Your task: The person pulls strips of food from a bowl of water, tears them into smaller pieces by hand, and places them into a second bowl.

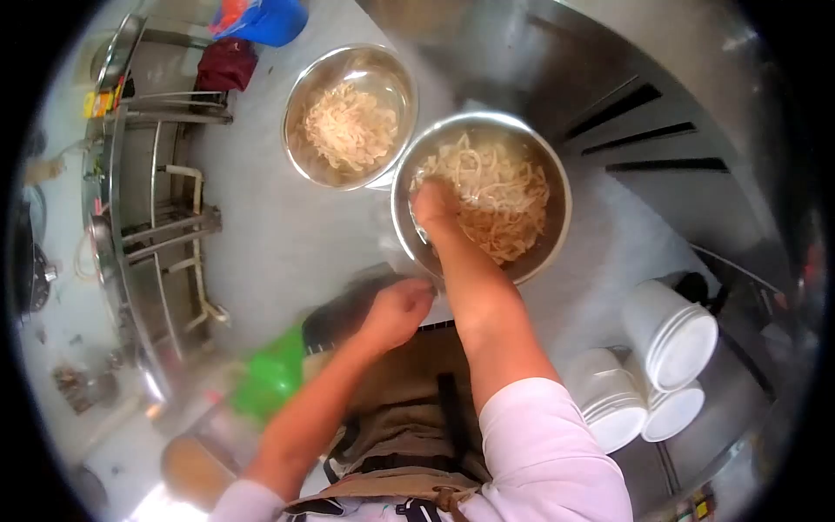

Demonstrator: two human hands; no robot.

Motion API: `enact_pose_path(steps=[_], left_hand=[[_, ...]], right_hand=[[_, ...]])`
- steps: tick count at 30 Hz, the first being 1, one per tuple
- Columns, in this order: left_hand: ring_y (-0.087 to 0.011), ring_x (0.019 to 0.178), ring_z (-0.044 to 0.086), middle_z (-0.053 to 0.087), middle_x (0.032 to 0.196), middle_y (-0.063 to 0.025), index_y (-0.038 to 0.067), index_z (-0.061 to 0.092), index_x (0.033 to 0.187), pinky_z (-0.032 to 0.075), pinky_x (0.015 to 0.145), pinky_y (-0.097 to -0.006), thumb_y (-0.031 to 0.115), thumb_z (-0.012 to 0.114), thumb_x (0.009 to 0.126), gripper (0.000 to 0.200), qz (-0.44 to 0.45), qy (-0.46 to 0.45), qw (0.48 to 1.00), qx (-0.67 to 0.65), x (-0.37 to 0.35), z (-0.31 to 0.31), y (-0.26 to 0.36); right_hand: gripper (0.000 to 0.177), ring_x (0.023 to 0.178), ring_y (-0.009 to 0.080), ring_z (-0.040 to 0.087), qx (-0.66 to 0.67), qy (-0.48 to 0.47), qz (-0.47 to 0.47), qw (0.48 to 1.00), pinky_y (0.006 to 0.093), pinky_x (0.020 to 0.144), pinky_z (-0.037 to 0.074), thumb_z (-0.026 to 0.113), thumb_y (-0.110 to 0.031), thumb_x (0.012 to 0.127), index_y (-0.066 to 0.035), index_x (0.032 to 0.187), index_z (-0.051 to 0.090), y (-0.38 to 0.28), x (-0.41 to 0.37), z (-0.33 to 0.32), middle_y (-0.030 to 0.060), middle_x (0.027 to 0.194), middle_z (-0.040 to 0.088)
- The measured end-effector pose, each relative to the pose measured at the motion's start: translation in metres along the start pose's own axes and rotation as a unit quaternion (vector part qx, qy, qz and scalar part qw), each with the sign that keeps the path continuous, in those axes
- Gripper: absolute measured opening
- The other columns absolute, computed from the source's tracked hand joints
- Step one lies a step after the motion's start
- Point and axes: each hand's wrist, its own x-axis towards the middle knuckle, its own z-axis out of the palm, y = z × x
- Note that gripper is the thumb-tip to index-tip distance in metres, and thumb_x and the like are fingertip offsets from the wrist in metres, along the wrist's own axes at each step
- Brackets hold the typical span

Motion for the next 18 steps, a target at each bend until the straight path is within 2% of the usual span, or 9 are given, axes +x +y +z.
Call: enact_pose_path(steps=[2, 3, 5, 9, 10, 13, 14, 17, 18], left_hand=[[-0.0371, 0.091, 0.062, 0.064, 0.098, -0.0212, 0.003, 0.064, 0.104, 0.050, 0.080, -0.0415, 0.018, 0.059, 0.087, 0.024, 0.039, -0.021, 0.996, 0.073, -0.035, -0.017, 0.006], [-0.0372, 0.091, 0.062, 0.064, 0.097, -0.0211, 0.003, 0.064, 0.104, 0.050, 0.080, -0.0416, 0.017, 0.059, 0.087, 0.023, 0.052, 0.019, 0.994, 0.099, 0.059, -0.014, -0.003], [-0.0374, 0.091, 0.062, 0.064, 0.097, -0.0210, 0.003, 0.064, 0.103, 0.050, 0.079, -0.0419, 0.016, 0.059, 0.086, 0.022, 0.020, -0.012, 0.997, 0.079, 0.061, -0.019, 0.012], [-0.0388, 0.087, 0.063, 0.065, 0.091, -0.0205, 0.003, 0.064, 0.100, 0.051, 0.074, -0.0416, 0.017, 0.060, 0.086, 0.020, 0.115, -0.043, 0.986, 0.111, 0.097, -0.021, 0.000], [-0.0341, 0.073, 0.065, 0.065, 0.080, -0.0199, 0.001, 0.064, 0.093, 0.051, 0.066, -0.0385, 0.010, 0.058, 0.086, 0.013, 0.169, -0.038, 0.980, 0.098, 0.110, -0.022, 0.002], [-0.0288, 0.067, 0.066, 0.065, 0.078, -0.0192, -0.001, 0.065, 0.094, 0.050, 0.060, -0.0364, 0.007, 0.057, 0.085, 0.014, 0.139, -0.009, 0.988, 0.065, 0.161, -0.023, -0.009], [-0.0247, 0.065, 0.066, 0.066, 0.077, -0.0184, -0.003, 0.065, 0.095, 0.051, 0.059, -0.0336, 0.005, 0.057, 0.085, 0.014, 0.178, 0.016, 0.980, 0.083, 0.179, -0.026, -0.015], [-0.0249, 0.074, 0.068, 0.068, 0.084, -0.0160, -0.001, 0.066, 0.098, 0.053, 0.069, -0.0322, 0.008, 0.059, 0.085, 0.017, 0.161, -0.012, 0.985, 0.061, 0.222, -0.044, -0.015], [-0.0221, 0.077, 0.066, 0.068, 0.087, -0.0140, 0.001, 0.065, 0.105, 0.052, 0.072, -0.0312, 0.011, 0.060, 0.085, 0.023, 0.197, -0.060, 0.978, 0.015, 0.231, -0.049, -0.013]], right_hand=[[0.023, 0.095, 0.0369, 0.063, 0.030, 0.063, 0.055, 0.996, 0.0424, 0.082, 0.051, 0.063, -0.022, 0.082, -0.006, 0.098, 0.068, -0.015, -0.055, -0.001, 0.0165, 0.098, 0.067], [0.021, 0.091, 0.0347, 0.063, 0.100, 0.060, -0.016, 0.993, 0.0410, 0.079, 0.051, 0.063, -0.020, 0.082, -0.004, 0.095, 0.068, -0.006, 0.040, -0.003, 0.0156, 0.094, 0.067], [0.018, 0.082, 0.0304, 0.064, 0.175, -0.016, -0.054, 0.983, 0.0383, 0.073, 0.050, 0.064, -0.018, 0.081, -0.002, 0.089, 0.067, 0.017, 0.007, -0.039, 0.0140, 0.084, 0.067], [0.013, 0.075, 0.0181, 0.062, 0.361, -0.026, 0.064, 0.930, 0.0314, 0.068, 0.048, 0.066, -0.014, 0.082, -0.001, 0.084, 0.066, 0.028, -0.056, -0.111, 0.0073, 0.077, 0.065], [0.013, 0.076, 0.0156, 0.061, 0.415, -0.028, 0.080, 0.906, 0.0299, 0.068, 0.048, 0.066, -0.014, 0.083, -0.001, 0.085, 0.066, 0.034, -0.056, -0.114, 0.0061, 0.077, 0.064], [0.011, 0.077, 0.0129, 0.061, 0.474, 0.005, 0.099, 0.875, 0.0275, 0.071, 0.048, 0.064, -0.011, 0.086, -0.001, 0.091, 0.064, 0.044, -0.061, -0.128, 0.0038, 0.078, 0.064], [0.011, 0.077, 0.0127, 0.061, 0.469, 0.014, 0.098, 0.877, 0.0270, 0.072, 0.048, 0.063, -0.010, 0.087, -0.002, 0.094, 0.064, 0.046, -0.061, -0.133, 0.0032, 0.078, 0.064], [0.011, 0.078, 0.0136, 0.061, 0.622, 0.095, 0.091, 0.772, 0.0267, 0.075, 0.047, 0.060, -0.008, 0.089, 0.000, 0.097, 0.061, 0.052, -0.058, -0.129, 0.0052, 0.079, 0.064], [0.011, 0.079, 0.0141, 0.061, 0.586, 0.083, 0.064, 0.803, 0.0266, 0.074, 0.047, 0.059, -0.007, 0.090, 0.001, 0.097, 0.061, 0.054, -0.053, -0.130, 0.0056, 0.079, 0.064]])
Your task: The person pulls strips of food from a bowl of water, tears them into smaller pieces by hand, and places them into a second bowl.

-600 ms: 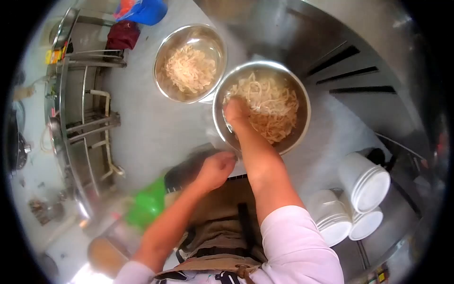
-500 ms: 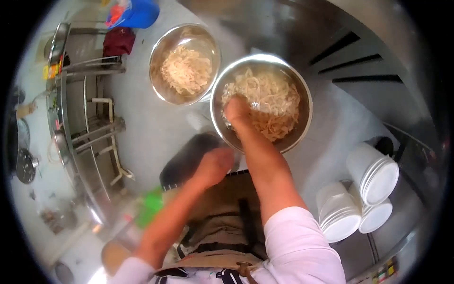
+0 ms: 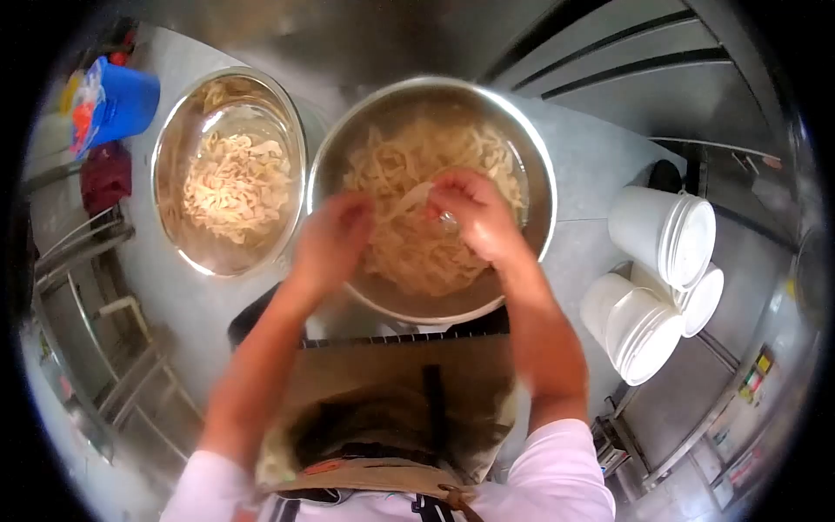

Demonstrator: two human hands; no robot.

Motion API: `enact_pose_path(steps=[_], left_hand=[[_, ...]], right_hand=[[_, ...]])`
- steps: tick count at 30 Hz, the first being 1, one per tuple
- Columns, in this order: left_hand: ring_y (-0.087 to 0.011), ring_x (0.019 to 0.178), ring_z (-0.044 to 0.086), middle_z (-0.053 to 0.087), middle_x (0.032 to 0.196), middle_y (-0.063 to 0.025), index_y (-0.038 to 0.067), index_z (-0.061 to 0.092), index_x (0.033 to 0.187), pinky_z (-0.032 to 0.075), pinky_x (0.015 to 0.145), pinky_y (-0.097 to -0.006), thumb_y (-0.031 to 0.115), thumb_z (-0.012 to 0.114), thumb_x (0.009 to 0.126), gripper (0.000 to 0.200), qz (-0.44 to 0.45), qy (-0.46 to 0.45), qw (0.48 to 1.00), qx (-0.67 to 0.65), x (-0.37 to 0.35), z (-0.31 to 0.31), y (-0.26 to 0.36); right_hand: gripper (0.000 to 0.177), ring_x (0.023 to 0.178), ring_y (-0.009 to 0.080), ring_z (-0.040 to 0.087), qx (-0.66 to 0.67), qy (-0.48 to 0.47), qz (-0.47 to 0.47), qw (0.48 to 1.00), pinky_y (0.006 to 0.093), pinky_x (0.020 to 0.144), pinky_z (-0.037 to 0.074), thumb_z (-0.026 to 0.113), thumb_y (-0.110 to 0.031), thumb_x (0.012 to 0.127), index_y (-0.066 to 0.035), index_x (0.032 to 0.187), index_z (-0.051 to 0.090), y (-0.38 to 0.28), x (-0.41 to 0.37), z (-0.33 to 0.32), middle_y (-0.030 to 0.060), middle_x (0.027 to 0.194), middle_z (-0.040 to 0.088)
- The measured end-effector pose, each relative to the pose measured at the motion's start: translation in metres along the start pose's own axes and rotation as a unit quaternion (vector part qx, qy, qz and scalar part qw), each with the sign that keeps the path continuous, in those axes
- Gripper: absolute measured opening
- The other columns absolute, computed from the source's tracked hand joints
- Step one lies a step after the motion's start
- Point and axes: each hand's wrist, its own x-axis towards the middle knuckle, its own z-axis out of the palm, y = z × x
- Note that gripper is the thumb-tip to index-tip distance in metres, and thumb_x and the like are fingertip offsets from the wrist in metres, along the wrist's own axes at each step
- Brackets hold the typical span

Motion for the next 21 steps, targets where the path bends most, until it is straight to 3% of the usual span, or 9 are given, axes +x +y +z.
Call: enact_pose_path(steps=[2, 5, 9, 11, 12, 14, 17, 20, 21], left_hand=[[-0.0165, 0.084, 0.064, 0.068, 0.094, -0.0099, 0.004, 0.062, 0.119, 0.050, 0.078, -0.0293, 0.016, 0.063, 0.086, 0.035, 0.087, -0.081, 0.988, -0.095, 0.013, -0.004, -0.005], [-0.0147, 0.087, 0.062, 0.068, 0.094, -0.0061, 0.002, 0.059, 0.123, 0.049, 0.081, -0.0283, 0.016, 0.064, 0.086, 0.040, 0.251, -0.092, 0.962, -0.047, 0.042, 0.002, -0.022], [-0.0115, 0.078, 0.061, 0.067, 0.086, -0.0055, 0.002, 0.065, 0.107, 0.049, 0.073, -0.0249, 0.018, 0.064, 0.087, 0.026, 0.218, -0.282, 0.931, -0.079, 0.043, -0.015, 0.005], [-0.0091, 0.072, 0.059, 0.065, 0.080, -0.0047, 0.002, 0.067, 0.097, 0.048, 0.068, -0.0230, 0.018, 0.064, 0.087, 0.019, 0.256, -0.288, 0.922, -0.040, 0.032, -0.020, -0.002], [-0.0087, 0.066, 0.057, 0.063, 0.073, -0.0037, 0.003, 0.066, 0.082, 0.044, 0.059, -0.0228, 0.019, 0.066, 0.084, 0.015, 0.146, -0.279, 0.945, -0.088, 0.014, -0.025, 0.005], [-0.0094, 0.064, 0.056, 0.062, 0.071, -0.0033, 0.003, 0.066, 0.080, 0.043, 0.057, -0.0238, 0.019, 0.067, 0.082, 0.016, 0.144, -0.238, 0.957, -0.077, -0.008, -0.027, 0.007], [-0.0121, 0.059, 0.054, 0.060, 0.067, -0.0031, 0.002, 0.066, 0.077, 0.042, 0.054, -0.0271, 0.019, 0.067, 0.078, 0.017, 0.194, -0.171, 0.965, -0.044, -0.029, -0.031, 0.014], [-0.0149, 0.056, 0.051, 0.061, 0.067, -0.0041, -0.001, 0.066, 0.076, 0.044, 0.054, -0.0315, 0.018, 0.066, 0.079, 0.018, 0.227, -0.140, 0.963, 0.041, -0.055, -0.032, 0.022], [-0.0153, 0.057, 0.052, 0.061, 0.066, -0.0048, -0.001, 0.066, 0.075, 0.044, 0.055, -0.0316, 0.017, 0.066, 0.077, 0.019, 0.220, -0.141, 0.961, 0.094, -0.057, -0.032, 0.021]], right_hand=[[0.012, 0.079, 0.0148, 0.062, -0.046, -0.048, -0.012, 0.998, 0.0262, 0.073, 0.047, 0.057, -0.006, 0.090, 0.003, 0.097, 0.061, -0.004, 0.006, -0.001, 0.0072, 0.080, 0.065], [0.013, 0.079, 0.0147, 0.063, -0.088, -0.098, -0.031, 0.991, 0.0262, 0.073, 0.047, 0.057, -0.007, 0.091, 0.003, 0.098, 0.061, -0.013, 0.000, 0.010, 0.0080, 0.081, 0.066], [0.014, 0.080, 0.0143, 0.064, -0.132, -0.138, -0.124, 0.974, 0.0263, 0.073, 0.050, 0.060, -0.003, 0.088, 0.003, 0.101, 0.061, -0.019, -0.027, 0.015, 0.0084, 0.087, 0.068], [0.018, 0.082, 0.0122, 0.064, -0.170, -0.143, -0.117, 0.968, 0.0257, 0.073, 0.051, 0.064, -0.003, 0.085, 0.001, 0.102, 0.062, -0.021, -0.047, 0.013, 0.0062, 0.090, 0.068], [0.018, 0.080, 0.0110, 0.064, -0.188, -0.138, -0.116, 0.965, 0.0253, 0.073, 0.051, 0.065, -0.004, 0.085, 0.000, 0.102, 0.063, -0.015, -0.054, 0.010, 0.0041, 0.090, 0.067], [0.016, 0.076, 0.0088, 0.062, -0.206, -0.119, -0.113, 0.965, 0.0254, 0.069, 0.051, 0.067, -0.008, 0.085, -0.003, 0.099, 0.066, 0.001, -0.070, 0.004, 0.0001, 0.087, 0.067], [0.015, 0.081, 0.0109, 0.064, -0.304, -0.045, -0.140, 0.941, 0.0243, 0.072, 0.052, 0.070, -0.010, 0.085, -0.002, 0.097, 0.068, 0.012, -0.089, 0.008, 0.0045, 0.088, 0.069], [0.014, 0.079, 0.0102, 0.063, -0.222, -0.033, -0.165, 0.961, 0.0259, 0.071, 0.051, 0.072, -0.014, 0.084, -0.003, 0.091, 0.070, 0.036, -0.102, 0.004, 0.0022, 0.085, 0.068], [0.017, 0.078, 0.0097, 0.062, -0.237, -0.048, -0.242, 0.940, 0.0280, 0.072, 0.051, 0.073, -0.017, 0.085, -0.002, 0.091, 0.070, 0.050, -0.090, -0.007, 0.0011, 0.083, 0.067]])
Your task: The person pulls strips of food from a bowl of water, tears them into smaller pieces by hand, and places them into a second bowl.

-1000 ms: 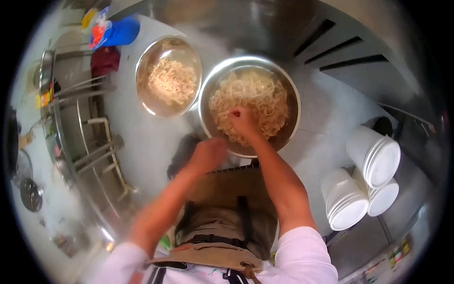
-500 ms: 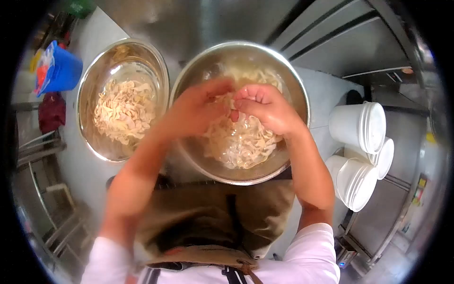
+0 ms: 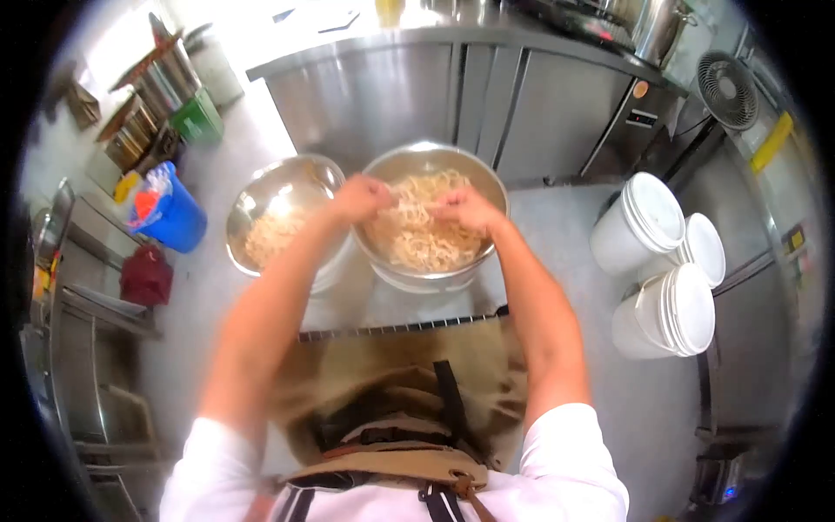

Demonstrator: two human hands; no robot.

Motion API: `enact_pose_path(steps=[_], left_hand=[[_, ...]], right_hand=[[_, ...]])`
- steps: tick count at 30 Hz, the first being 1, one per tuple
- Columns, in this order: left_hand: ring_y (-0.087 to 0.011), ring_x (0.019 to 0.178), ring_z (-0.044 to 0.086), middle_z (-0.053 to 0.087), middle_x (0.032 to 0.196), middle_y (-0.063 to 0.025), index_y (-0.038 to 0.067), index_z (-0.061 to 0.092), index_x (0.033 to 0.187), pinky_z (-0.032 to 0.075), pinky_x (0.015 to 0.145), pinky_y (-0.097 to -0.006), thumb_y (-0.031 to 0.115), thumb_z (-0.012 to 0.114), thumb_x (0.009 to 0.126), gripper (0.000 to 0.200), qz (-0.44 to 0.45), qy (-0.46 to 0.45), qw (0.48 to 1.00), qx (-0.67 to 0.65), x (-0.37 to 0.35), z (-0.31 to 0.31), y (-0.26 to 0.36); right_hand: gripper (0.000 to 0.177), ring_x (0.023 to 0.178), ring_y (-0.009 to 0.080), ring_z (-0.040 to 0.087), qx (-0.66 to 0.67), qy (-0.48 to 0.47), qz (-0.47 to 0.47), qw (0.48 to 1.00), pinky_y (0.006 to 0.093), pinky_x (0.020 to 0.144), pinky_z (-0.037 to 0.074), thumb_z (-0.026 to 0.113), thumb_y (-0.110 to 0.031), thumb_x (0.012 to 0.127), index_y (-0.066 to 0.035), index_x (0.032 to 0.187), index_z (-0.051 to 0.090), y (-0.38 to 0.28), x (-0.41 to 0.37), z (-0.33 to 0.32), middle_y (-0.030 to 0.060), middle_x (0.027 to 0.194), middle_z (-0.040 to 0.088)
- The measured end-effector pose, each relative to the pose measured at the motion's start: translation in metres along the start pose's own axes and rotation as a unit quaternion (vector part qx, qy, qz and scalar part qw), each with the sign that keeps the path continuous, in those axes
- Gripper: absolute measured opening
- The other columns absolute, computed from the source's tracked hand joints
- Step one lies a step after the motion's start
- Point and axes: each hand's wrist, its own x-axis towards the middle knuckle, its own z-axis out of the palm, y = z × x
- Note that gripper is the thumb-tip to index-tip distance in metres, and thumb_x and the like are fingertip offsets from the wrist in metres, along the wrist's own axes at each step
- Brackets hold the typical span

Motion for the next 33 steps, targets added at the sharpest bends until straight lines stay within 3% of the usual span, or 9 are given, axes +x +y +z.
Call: enact_pose_path(steps=[3, 5, 9, 12, 15, 18, 24, 30, 33], left_hand=[[-0.0158, 0.057, 0.052, 0.060, 0.064, -0.0069, -0.003, 0.065, 0.072, 0.044, 0.055, -0.0322, 0.015, 0.068, 0.074, 0.018, -0.018, 0.007, 0.996, 0.087, -0.009, 0.004, 0.010], [-0.0157, 0.057, 0.053, 0.060, 0.064, -0.0076, -0.002, 0.067, 0.074, 0.044, 0.055, -0.0332, 0.013, 0.069, 0.071, 0.016, -0.024, 0.020, 0.996, 0.078, -0.017, 0.012, 0.019], [-0.0147, 0.060, 0.056, 0.062, 0.065, -0.0069, -0.001, 0.069, 0.077, 0.047, 0.057, -0.0309, 0.017, 0.068, 0.075, 0.018, 0.005, -0.027, 0.991, 0.128, -0.006, 0.015, 0.030], [-0.0127, 0.063, 0.062, 0.065, 0.069, -0.0056, 0.000, 0.071, 0.080, 0.050, 0.059, -0.0268, 0.018, 0.067, 0.080, 0.018, 0.022, -0.071, 0.985, 0.153, -0.001, 0.016, 0.045], [-0.0130, 0.067, 0.063, 0.066, 0.073, -0.0055, -0.001, 0.070, 0.084, 0.050, 0.061, -0.0263, 0.016, 0.066, 0.083, 0.018, 0.066, -0.074, 0.976, 0.192, 0.007, 0.002, 0.053], [-0.0134, 0.068, 0.063, 0.067, 0.078, -0.0061, -0.002, 0.068, 0.088, 0.050, 0.061, -0.0267, 0.016, 0.065, 0.084, 0.018, 0.036, -0.113, 0.989, 0.091, 0.009, -0.021, 0.054], [-0.0129, 0.072, 0.062, 0.065, 0.078, -0.0049, 0.001, 0.066, 0.086, 0.048, 0.067, -0.0259, 0.014, 0.064, 0.085, 0.013, 0.037, -0.068, 0.995, -0.069, 0.002, -0.040, 0.025], [-0.0106, 0.072, 0.059, 0.063, 0.075, -0.0024, 0.006, 0.063, 0.083, 0.045, 0.067, -0.0251, 0.018, 0.064, 0.087, 0.013, 0.015, -0.027, 0.985, -0.171, -0.003, -0.034, -0.016], [-0.0106, 0.077, 0.060, 0.066, 0.082, -0.0028, 0.003, 0.066, 0.095, 0.047, 0.068, -0.0245, 0.018, 0.064, 0.085, 0.018, 0.020, -0.038, 0.989, -0.141, 0.004, -0.026, -0.029]], right_hand=[[0.019, 0.078, 0.0102, 0.062, -0.198, 0.040, -0.034, 0.979, 0.0283, 0.073, 0.051, 0.069, -0.015, 0.085, 0.001, 0.095, 0.069, 0.020, -0.001, 0.011, 0.0012, 0.085, 0.067], [0.022, 0.081, 0.0102, 0.062, -0.236, 0.023, -0.005, 0.972, 0.0269, 0.075, 0.050, 0.067, -0.013, 0.084, 0.002, 0.100, 0.069, 0.014, -0.019, 0.019, 0.0021, 0.088, 0.068], [0.033, 0.096, 0.0137, 0.062, -0.223, 0.057, -0.076, 0.970, 0.0287, 0.086, 0.048, 0.062, -0.013, 0.084, 0.000, 0.114, 0.064, -0.014, -0.049, 0.037, 0.0075, 0.101, 0.068], [0.029, 0.098, 0.0160, 0.062, 0.112, -0.044, -0.068, 0.990, 0.0301, 0.086, 0.048, 0.060, -0.012, 0.086, 0.001, 0.111, 0.066, -0.038, -0.027, 0.038, 0.0088, 0.101, 0.068], [0.023, 0.091, 0.0148, 0.063, 0.091, -0.066, -0.108, 0.988, 0.0281, 0.081, 0.048, 0.060, -0.013, 0.088, 0.002, 0.104, 0.067, -0.052, -0.001, 0.041, 0.0084, 0.096, 0.069], [0.020, 0.082, 0.0127, 0.063, 0.108, -0.091, -0.070, 0.988, 0.0259, 0.076, 0.049, 0.060, -0.014, 0.090, 0.003, 0.096, 0.067, -0.052, 0.008, 0.032, 0.0071, 0.087, 0.068], [0.019, 0.075, 0.0119, 0.063, 0.089, -0.069, -0.012, 0.994, 0.0244, 0.071, 0.050, 0.061, -0.016, 0.092, 0.002, 0.091, 0.067, -0.042, -0.003, 0.003, 0.0056, 0.081, 0.067], [0.018, 0.077, 0.0135, 0.064, 0.102, -0.106, 0.039, 0.988, 0.0255, 0.071, 0.051, 0.060, -0.012, 0.092, 0.003, 0.098, 0.067, -0.043, -0.005, -0.024, 0.0064, 0.084, 0.068], [0.019, 0.079, 0.0142, 0.065, 0.082, -0.142, 0.044, 0.986, 0.0261, 0.070, 0.052, 0.058, -0.010, 0.093, 0.003, 0.103, 0.066, -0.062, -0.002, -0.023, 0.0075, 0.086, 0.068]])
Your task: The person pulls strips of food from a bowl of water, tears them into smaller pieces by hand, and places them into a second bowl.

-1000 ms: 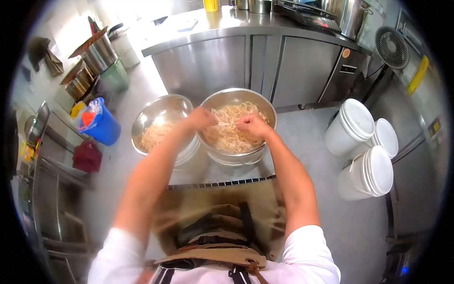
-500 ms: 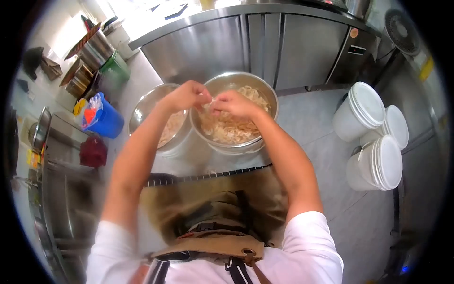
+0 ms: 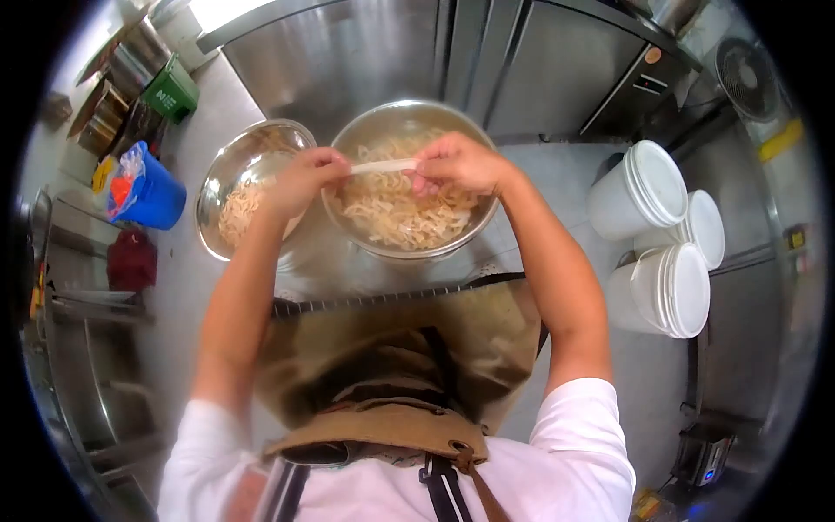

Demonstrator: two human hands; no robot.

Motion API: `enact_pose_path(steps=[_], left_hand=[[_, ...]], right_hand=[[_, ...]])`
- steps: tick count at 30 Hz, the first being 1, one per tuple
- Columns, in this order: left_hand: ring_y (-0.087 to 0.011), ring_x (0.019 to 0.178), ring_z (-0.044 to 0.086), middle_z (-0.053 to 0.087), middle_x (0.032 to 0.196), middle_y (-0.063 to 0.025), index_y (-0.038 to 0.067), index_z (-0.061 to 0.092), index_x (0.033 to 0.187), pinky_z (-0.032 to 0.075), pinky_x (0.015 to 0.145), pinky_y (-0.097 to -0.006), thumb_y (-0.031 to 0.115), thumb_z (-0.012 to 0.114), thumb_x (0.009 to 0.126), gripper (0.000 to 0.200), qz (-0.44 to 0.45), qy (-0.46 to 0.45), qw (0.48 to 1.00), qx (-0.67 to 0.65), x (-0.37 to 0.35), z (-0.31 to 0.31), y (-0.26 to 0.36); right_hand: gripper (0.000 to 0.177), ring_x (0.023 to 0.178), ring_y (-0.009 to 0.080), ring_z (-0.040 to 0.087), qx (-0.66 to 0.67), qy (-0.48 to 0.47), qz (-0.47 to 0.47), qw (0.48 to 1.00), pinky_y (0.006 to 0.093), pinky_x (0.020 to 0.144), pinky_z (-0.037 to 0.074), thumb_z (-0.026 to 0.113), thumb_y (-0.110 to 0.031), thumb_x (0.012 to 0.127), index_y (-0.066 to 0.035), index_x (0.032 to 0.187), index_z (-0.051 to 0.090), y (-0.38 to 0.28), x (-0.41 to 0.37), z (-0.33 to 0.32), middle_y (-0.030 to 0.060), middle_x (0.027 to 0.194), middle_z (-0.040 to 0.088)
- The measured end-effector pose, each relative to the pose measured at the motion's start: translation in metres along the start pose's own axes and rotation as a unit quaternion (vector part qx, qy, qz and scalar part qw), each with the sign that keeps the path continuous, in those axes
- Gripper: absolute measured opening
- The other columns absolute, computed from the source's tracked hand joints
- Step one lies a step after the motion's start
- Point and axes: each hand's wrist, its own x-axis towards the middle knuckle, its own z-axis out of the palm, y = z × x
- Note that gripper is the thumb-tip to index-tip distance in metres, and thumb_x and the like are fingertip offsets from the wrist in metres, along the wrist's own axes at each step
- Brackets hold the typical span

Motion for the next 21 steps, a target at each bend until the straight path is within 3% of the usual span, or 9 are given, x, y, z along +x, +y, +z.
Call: enact_pose_path(steps=[1, 3, 6, 9, 12, 15, 18, 21], left_hand=[[-0.0107, 0.078, 0.060, 0.066, 0.082, -0.0028, 0.002, 0.067, 0.098, 0.047, 0.069, -0.0248, 0.018, 0.064, 0.085, 0.020, -0.005, 0.001, 1.000, 0.028, 0.000, 0.006, 0.003], [-0.0118, 0.082, 0.061, 0.067, 0.087, -0.0040, 0.001, 0.067, 0.105, 0.049, 0.073, -0.0265, 0.019, 0.065, 0.085, 0.027, 0.067, 0.014, 0.998, 0.013, 0.006, 0.026, 0.010], [-0.0133, 0.084, 0.062, 0.068, 0.091, -0.0065, 0.000, 0.069, 0.101, 0.050, 0.076, -0.0278, 0.020, 0.066, 0.084, 0.027, 0.090, -0.049, 0.991, -0.090, 0.021, 0.047, 0.017], [-0.0082, 0.064, 0.054, 0.063, 0.073, -0.0003, 0.000, 0.067, 0.093, 0.044, 0.057, -0.0250, 0.019, 0.065, 0.087, 0.020, 0.043, -0.097, 0.994, -0.007, 0.024, 0.047, 0.021], [-0.0082, 0.060, 0.052, 0.061, 0.068, -0.0010, 0.001, 0.068, 0.082, 0.043, 0.055, -0.0262, 0.019, 0.065, 0.088, 0.020, 0.004, -0.054, 0.994, 0.098, 0.018, 0.049, 0.032], [-0.0077, 0.058, 0.051, 0.059, 0.063, -0.0014, 0.000, 0.066, 0.075, 0.042, 0.054, -0.0262, 0.019, 0.066, 0.088, 0.023, 0.042, -0.033, 0.987, 0.151, 0.013, 0.053, 0.036], [-0.0072, 0.058, 0.051, 0.058, 0.063, -0.0007, 0.001, 0.067, 0.076, 0.040, 0.053, -0.0248, 0.019, 0.066, 0.087, 0.021, 0.079, 0.007, 0.989, 0.123, 0.008, 0.054, 0.029], [-0.0061, 0.060, 0.052, 0.058, 0.063, 0.0002, 0.001, 0.069, 0.081, 0.040, 0.054, -0.0235, 0.018, 0.066, 0.087, 0.019, 0.010, 0.025, 0.998, 0.055, -0.002, 0.042, 0.034]], right_hand=[[0.018, 0.079, 0.0145, 0.065, -0.002, -0.012, 0.004, 1.000, 0.0260, 0.070, 0.052, 0.057, -0.009, 0.093, 0.003, 0.103, 0.065, -0.007, 0.002, 0.003, 0.0081, 0.087, 0.069], [0.018, 0.079, 0.0151, 0.066, -0.008, -0.038, 0.011, 0.999, 0.0257, 0.069, 0.051, 0.055, -0.008, 0.093, 0.004, 0.103, 0.065, -0.020, 0.008, 0.009, 0.0094, 0.088, 0.069], [0.018, 0.075, 0.0148, 0.066, -0.064, -0.067, 0.026, 0.995, 0.0252, 0.066, 0.051, 0.054, -0.008, 0.093, 0.003, 0.100, 0.065, -0.031, 0.022, 0.014, 0.0092, 0.088, 0.069], [0.017, 0.069, 0.0114, 0.064, -0.150, -0.026, 0.070, 0.986, 0.0237, 0.061, 0.051, 0.056, -0.010, 0.089, 0.003, 0.090, 0.066, -0.047, 0.021, 0.021, 0.0061, 0.082, 0.068], [0.018, 0.060, 0.0113, 0.063, -0.260, 0.029, 0.117, 0.958, 0.0240, 0.054, 0.050, 0.055, -0.011, 0.087, 0.002, 0.078, 0.064, -0.051, 0.022, 0.026, 0.0068, 0.073, 0.067], [0.023, 0.052, 0.0134, 0.061, -0.243, 0.055, 0.077, 0.965, 0.0252, 0.044, 0.045, 0.054, -0.012, 0.089, 0.002, 0.073, 0.062, -0.037, 0.026, 0.025, 0.0095, 0.062, 0.063], [0.022, 0.051, 0.0134, 0.061, -0.218, 0.095, 0.064, 0.969, 0.0253, 0.044, 0.046, 0.054, -0.012, 0.089, 0.002, 0.074, 0.061, -0.019, 0.024, 0.018, 0.0102, 0.065, 0.064], [0.020, 0.052, 0.0127, 0.060, -0.115, 0.180, 0.092, 0.973, 0.0254, 0.045, 0.046, 0.056, -0.012, 0.091, 0.003, 0.079, 0.063, -0.004, 0.011, 0.007, 0.0090, 0.066, 0.063]])
